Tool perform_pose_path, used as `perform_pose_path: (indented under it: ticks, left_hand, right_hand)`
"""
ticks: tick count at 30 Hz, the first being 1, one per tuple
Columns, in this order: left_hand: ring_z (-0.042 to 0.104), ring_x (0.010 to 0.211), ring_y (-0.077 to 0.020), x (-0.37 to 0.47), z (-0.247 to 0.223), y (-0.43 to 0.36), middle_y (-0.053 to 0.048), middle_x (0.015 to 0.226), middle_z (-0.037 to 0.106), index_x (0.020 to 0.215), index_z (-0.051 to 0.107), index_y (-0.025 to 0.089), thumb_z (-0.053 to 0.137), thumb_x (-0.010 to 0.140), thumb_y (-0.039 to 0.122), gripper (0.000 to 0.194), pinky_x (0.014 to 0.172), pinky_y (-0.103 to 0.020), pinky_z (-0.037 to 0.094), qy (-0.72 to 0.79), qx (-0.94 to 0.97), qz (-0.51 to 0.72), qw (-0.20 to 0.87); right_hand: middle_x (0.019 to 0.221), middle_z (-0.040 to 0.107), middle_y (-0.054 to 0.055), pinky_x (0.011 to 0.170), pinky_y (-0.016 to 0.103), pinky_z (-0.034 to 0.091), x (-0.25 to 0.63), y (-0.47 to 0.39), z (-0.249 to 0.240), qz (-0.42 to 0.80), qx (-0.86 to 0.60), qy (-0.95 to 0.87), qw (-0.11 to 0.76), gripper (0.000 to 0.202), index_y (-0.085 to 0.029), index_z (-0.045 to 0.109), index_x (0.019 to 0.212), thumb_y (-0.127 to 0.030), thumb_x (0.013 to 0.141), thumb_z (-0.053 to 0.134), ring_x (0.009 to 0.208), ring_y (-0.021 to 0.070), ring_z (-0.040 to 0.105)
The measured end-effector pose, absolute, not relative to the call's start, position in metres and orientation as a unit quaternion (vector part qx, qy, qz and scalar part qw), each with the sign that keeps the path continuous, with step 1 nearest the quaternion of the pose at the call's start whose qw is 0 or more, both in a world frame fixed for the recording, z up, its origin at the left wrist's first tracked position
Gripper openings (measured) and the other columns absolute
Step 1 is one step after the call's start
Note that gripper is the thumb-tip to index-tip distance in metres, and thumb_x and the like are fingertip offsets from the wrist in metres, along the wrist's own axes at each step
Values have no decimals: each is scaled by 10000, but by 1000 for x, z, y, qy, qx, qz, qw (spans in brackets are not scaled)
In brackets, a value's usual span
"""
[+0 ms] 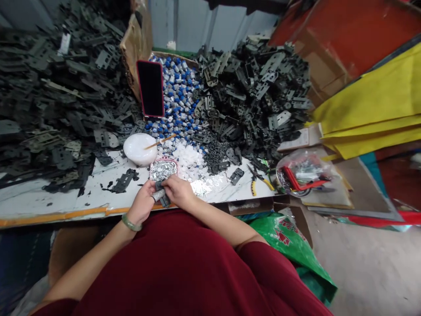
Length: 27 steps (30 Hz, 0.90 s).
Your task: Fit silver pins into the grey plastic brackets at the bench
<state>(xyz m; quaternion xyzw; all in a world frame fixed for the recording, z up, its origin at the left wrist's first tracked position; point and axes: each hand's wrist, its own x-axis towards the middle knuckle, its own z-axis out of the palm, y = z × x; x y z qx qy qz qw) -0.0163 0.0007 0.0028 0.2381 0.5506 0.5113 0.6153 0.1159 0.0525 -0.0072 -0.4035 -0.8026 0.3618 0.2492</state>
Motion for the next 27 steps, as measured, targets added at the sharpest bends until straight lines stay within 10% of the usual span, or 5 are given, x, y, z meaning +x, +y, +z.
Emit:
perform_pose_path:
  ticks: [6, 17, 27]
  left_hand:
    - [641, 675, -177, -9, 5, 2, 16, 690, 668, 843, 554, 174, 780, 505, 199, 406, 622, -272, 494, 544, 203, 502, 641]
    - [645, 784, -189, 1, -1, 7, -2, 775, 688, 869, 586, 176, 744, 555, 196, 353, 700, -287, 485, 533, 229, 473, 663]
    - [568, 569, -115, 12, 1, 7, 28, 675, 635, 789, 523, 182, 777, 544, 237, 356, 523, -216, 433, 554, 243, 437, 666]
  right_hand:
    - [763, 635, -12, 651, 221, 455, 139, 64, -15, 473, -454, -717, 237, 124, -178, 598, 946, -250, 849, 576, 675, 115, 585]
    - [955, 629, 123, 733, 316, 373, 212, 105, -24, 68, -568, -820, -23, 260, -157, 645, 942, -237, 944, 397, 938, 240, 513]
    - [858, 611, 38, 733, 249, 390, 191, 83, -2, 335, -469, -803, 150, 118, -164, 577, 857, -214, 907, 482, 809, 147, 532]
